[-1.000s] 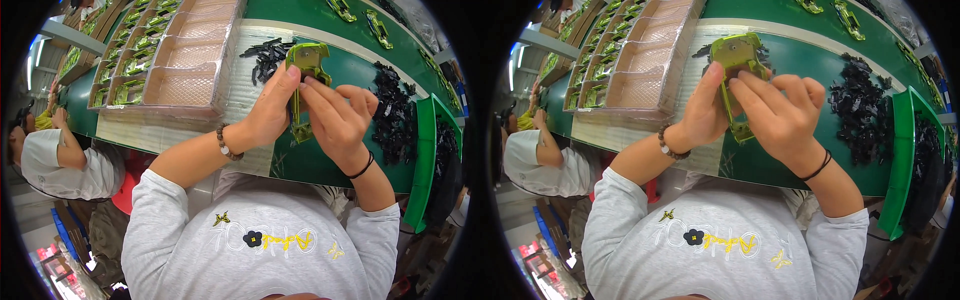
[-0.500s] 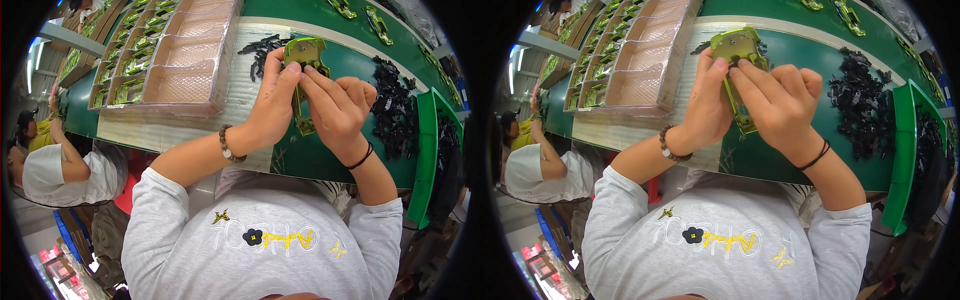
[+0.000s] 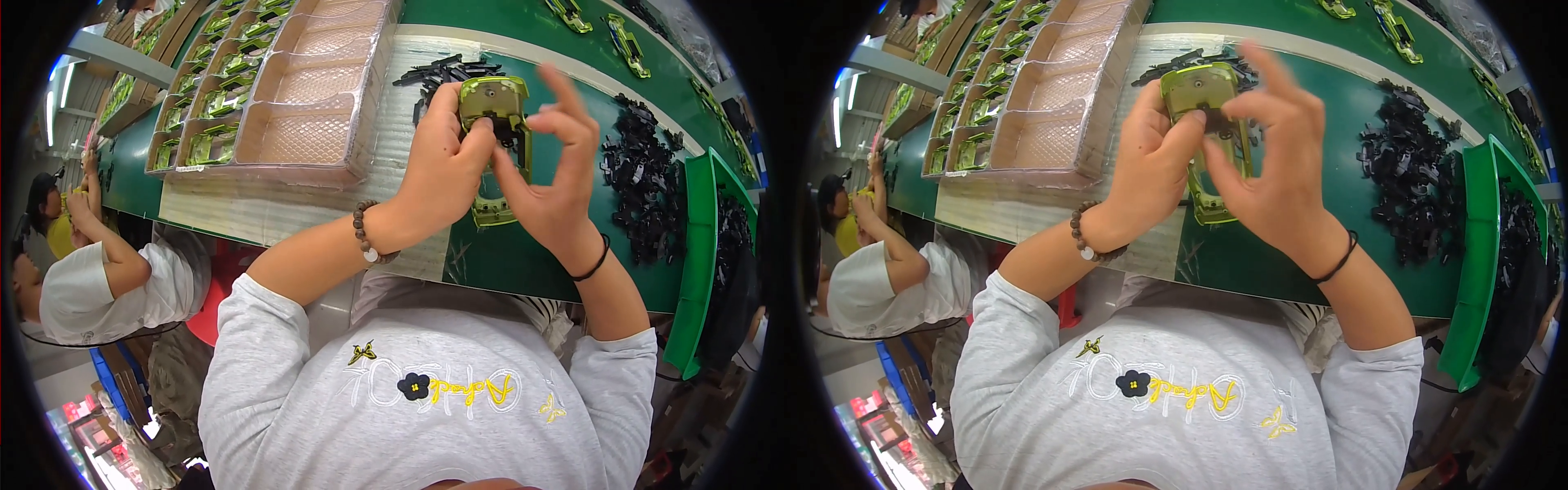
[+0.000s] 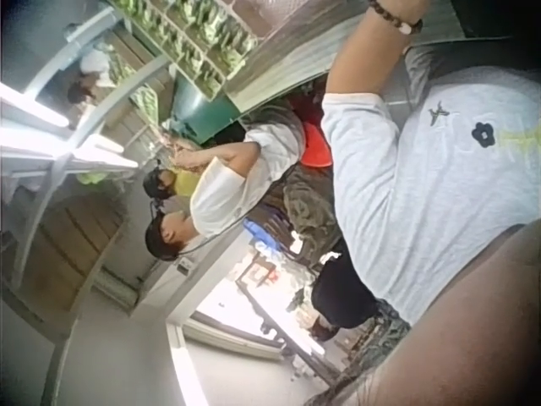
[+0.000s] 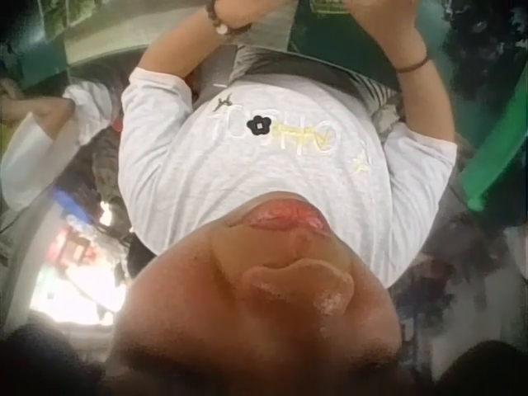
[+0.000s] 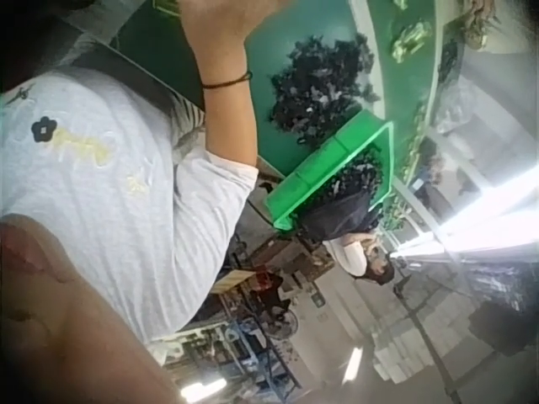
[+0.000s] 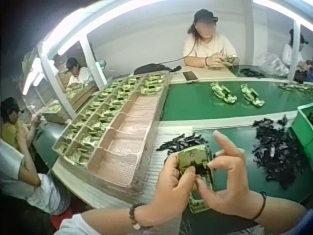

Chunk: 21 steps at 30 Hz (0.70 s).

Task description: The person takes toy car shells from a tray, inserts small black plastic components into each shell by hand, presses them into place, and places the assembled car shells onto the workbench.

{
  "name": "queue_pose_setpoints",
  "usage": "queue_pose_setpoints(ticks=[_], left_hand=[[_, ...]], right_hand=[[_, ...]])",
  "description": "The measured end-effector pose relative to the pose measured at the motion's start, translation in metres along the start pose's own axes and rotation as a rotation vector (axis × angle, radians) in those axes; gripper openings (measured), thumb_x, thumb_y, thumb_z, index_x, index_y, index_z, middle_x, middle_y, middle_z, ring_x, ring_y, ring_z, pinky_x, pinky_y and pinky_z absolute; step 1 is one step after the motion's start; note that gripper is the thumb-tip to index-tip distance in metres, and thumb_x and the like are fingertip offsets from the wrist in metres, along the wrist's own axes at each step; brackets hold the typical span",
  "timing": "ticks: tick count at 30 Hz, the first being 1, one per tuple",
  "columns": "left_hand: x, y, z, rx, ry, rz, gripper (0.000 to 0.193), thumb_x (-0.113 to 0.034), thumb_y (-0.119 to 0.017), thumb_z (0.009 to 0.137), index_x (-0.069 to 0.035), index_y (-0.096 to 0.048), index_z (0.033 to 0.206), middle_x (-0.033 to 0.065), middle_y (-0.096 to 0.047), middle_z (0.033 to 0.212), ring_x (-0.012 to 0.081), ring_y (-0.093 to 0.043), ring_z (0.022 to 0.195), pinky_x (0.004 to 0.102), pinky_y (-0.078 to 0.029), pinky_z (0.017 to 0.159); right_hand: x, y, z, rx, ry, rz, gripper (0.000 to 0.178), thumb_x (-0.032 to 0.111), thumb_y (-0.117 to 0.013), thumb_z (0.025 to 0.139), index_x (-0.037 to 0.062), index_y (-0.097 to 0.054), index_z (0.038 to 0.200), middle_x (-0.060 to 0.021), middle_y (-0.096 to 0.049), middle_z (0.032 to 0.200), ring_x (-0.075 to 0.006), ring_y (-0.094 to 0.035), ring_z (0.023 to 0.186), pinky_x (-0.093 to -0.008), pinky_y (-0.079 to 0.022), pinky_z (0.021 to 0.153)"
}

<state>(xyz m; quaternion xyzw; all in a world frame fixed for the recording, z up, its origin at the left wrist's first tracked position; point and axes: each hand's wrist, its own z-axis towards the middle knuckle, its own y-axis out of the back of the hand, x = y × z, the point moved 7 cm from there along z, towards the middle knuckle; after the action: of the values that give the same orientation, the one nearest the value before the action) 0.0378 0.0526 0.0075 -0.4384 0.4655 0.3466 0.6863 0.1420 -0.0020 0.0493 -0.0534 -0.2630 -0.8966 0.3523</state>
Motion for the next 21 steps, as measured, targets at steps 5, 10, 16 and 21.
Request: queue_pose_setpoints(ticks=[5, 10, 16, 21], left_hand=[[0.002, 0.000, 0.001, 0.025, -0.065, 0.097, 0.021, -0.004, -0.045, 0.089, 0.001, -0.046, 0.109, 0.0019, -0.054, 0.081, 0.0041, -0.045, 0.064, 0.0213, -0.038, 0.053], [0.002, 0.001, -0.001, 0.012, -0.117, 0.136, 0.021, -0.006, -0.047, 0.088, 0.002, -0.047, 0.107, 0.0017, -0.053, 0.075, 0.0041, -0.044, 0.062, 0.0220, -0.037, 0.052], [0.000, -0.005, 0.001, 0.094, -0.072, 0.152, 0.019, -0.005, -0.047, 0.087, 0.001, -0.047, 0.106, 0.0023, -0.052, 0.074, 0.0042, -0.043, 0.062, 0.0221, -0.036, 0.052], [0.001, -0.004, 0.002, 0.057, -0.156, 0.111, 0.019, -0.005, -0.047, 0.088, 0.000, -0.047, 0.106, 0.0018, -0.052, 0.074, 0.0047, -0.044, 0.063, 0.0222, -0.037, 0.053]], right_hand=[[-0.033, -0.022, -0.008, 0.018, -0.665, 0.722, 0.031, 0.008, -0.058, 0.086, 0.0000, -0.051, 0.115, -0.0117, -0.061, 0.110, -0.0160, -0.055, 0.103, -0.0284, -0.041, 0.089], [-0.029, -0.035, -0.012, 0.120, -0.785, 0.871, 0.023, 0.005, -0.052, 0.091, -0.0027, -0.053, 0.112, -0.0069, -0.062, 0.100, -0.0112, -0.058, 0.091, -0.0248, -0.047, 0.079], [-0.033, -0.031, -0.018, 0.022, -0.840, 0.984, 0.019, 0.004, -0.052, 0.091, -0.0031, -0.055, 0.108, -0.0056, -0.063, 0.098, -0.0096, -0.058, 0.088, -0.0236, -0.047, 0.078], [-0.031, -0.031, -0.014, 0.070, -0.827, 0.987, 0.020, 0.005, -0.051, 0.092, -0.0028, -0.054, 0.110, -0.0055, -0.062, 0.099, -0.0092, -0.057, 0.089, -0.0234, -0.047, 0.079]])
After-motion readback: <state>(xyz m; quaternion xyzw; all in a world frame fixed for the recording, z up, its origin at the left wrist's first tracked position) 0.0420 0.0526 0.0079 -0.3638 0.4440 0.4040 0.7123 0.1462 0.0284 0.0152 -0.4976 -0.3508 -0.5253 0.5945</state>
